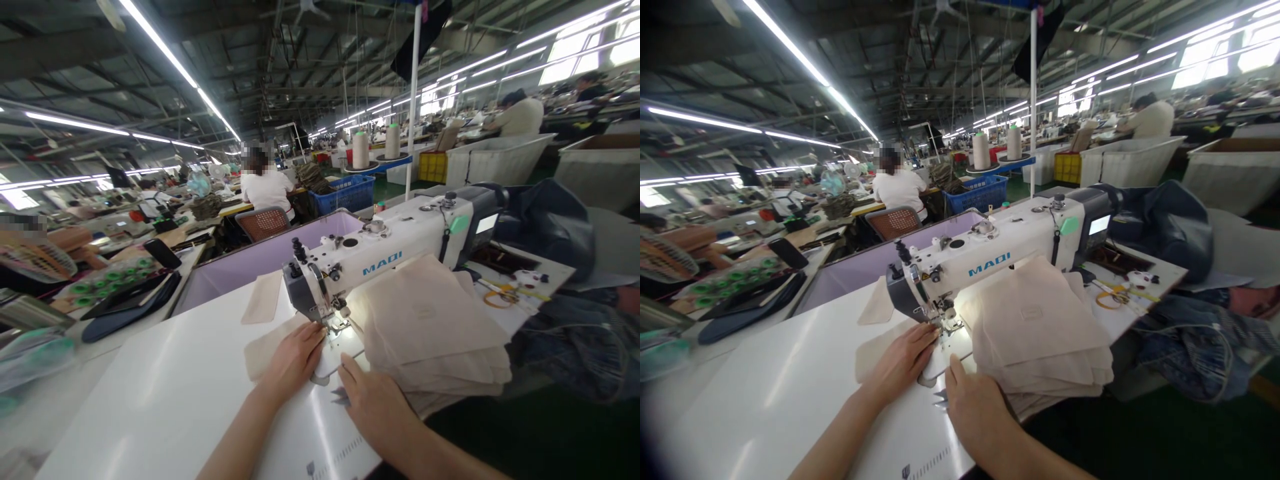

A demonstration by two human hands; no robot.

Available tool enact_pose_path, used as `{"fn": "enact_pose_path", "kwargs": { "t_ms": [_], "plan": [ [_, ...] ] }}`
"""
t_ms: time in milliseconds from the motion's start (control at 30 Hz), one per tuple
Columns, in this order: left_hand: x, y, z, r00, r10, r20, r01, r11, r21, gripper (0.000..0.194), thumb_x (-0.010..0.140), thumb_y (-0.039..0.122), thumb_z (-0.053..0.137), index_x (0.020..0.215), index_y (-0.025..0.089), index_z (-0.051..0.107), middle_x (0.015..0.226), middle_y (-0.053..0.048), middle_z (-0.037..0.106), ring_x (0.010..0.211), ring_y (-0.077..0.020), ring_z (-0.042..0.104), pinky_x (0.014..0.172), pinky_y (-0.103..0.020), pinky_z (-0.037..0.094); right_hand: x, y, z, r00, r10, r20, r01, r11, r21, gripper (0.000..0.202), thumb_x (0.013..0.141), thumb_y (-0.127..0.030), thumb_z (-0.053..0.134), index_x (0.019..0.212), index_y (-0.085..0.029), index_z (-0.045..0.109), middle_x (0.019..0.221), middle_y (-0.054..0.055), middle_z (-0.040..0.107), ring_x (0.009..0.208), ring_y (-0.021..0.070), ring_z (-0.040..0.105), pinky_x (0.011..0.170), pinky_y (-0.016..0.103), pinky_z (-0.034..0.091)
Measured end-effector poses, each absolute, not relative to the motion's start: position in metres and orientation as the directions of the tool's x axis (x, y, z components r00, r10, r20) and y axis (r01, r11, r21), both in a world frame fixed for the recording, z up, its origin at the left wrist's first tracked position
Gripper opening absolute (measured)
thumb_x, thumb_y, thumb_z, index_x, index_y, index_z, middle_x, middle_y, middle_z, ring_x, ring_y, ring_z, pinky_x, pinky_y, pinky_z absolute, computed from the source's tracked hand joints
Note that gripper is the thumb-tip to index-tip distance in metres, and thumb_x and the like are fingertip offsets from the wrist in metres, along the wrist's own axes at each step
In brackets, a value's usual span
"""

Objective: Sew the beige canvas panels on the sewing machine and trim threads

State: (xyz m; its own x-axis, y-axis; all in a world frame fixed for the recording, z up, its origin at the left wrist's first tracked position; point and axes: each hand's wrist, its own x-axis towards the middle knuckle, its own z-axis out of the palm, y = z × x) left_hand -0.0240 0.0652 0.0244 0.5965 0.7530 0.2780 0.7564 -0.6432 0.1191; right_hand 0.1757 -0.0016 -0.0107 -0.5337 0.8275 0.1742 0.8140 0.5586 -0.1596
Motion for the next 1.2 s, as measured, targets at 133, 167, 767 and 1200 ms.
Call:
{"fn": "enact_pose_path", "kwargs": {
  "t_ms": [133,167,767,1200],
  "plan": [
    [-0.023,0.064,0.025,0.564,0.777,0.280,0.781,-0.612,0.127,0.033,0.102,0.030,0.044,0.124,0.019,0.066,0.128,-0.010,0.068,0.117,-0.0250,0.064,0.102,-0.042,0.054,0.176,-0.001,-0.014,-0.536,0.823,0.187,0.805,0.565,-0.179,0.040,0.082,-0.005,0.057,0.121,-0.011,0.065,0.143,0.020,0.057,0.071,0.0220,0.072,0.057,0.032,0.058],
    [-0.023,0.063,0.024,0.552,0.786,0.279,0.788,-0.601,0.134,0.032,0.102,0.030,0.045,0.124,0.020,0.066,0.127,-0.010,0.068,0.117,-0.0252,0.064,0.102,-0.042,0.055,0.176,-0.001,-0.015,-0.535,0.824,0.188,0.806,0.564,-0.177,0.040,0.083,-0.005,0.057,0.121,-0.011,0.065,0.143,0.021,0.057,0.071,0.0215,0.072,0.058,0.031,0.058],
    [-0.037,0.019,0.046,-0.099,0.991,-0.093,0.983,0.083,-0.163,0.036,0.103,0.027,0.029,0.106,0.010,0.061,0.106,-0.017,0.062,0.090,-0.0290,0.070,0.069,-0.039,0.057,0.207,0.012,0.000,-0.306,0.874,0.378,0.523,0.486,-0.700,0.041,0.082,-0.003,0.046,0.116,-0.017,0.064,0.120,0.013,0.067,0.109,0.0238,0.066,0.091,0.036,0.055],
    [-0.023,-0.002,0.053,-0.220,0.964,-0.151,0.957,0.183,-0.224,0.035,0.105,0.029,0.025,0.106,0.010,0.055,0.104,-0.012,0.059,0.079,-0.0233,0.072,0.060,-0.031,0.052,0.204,0.019,0.019,-0.433,0.897,0.087,0.641,0.375,-0.670,0.034,0.089,-0.003,0.051,0.119,-0.012,0.065,0.113,0.012,0.067,0.102,0.0241,0.065,0.088,0.032,0.048]
  ]
}}
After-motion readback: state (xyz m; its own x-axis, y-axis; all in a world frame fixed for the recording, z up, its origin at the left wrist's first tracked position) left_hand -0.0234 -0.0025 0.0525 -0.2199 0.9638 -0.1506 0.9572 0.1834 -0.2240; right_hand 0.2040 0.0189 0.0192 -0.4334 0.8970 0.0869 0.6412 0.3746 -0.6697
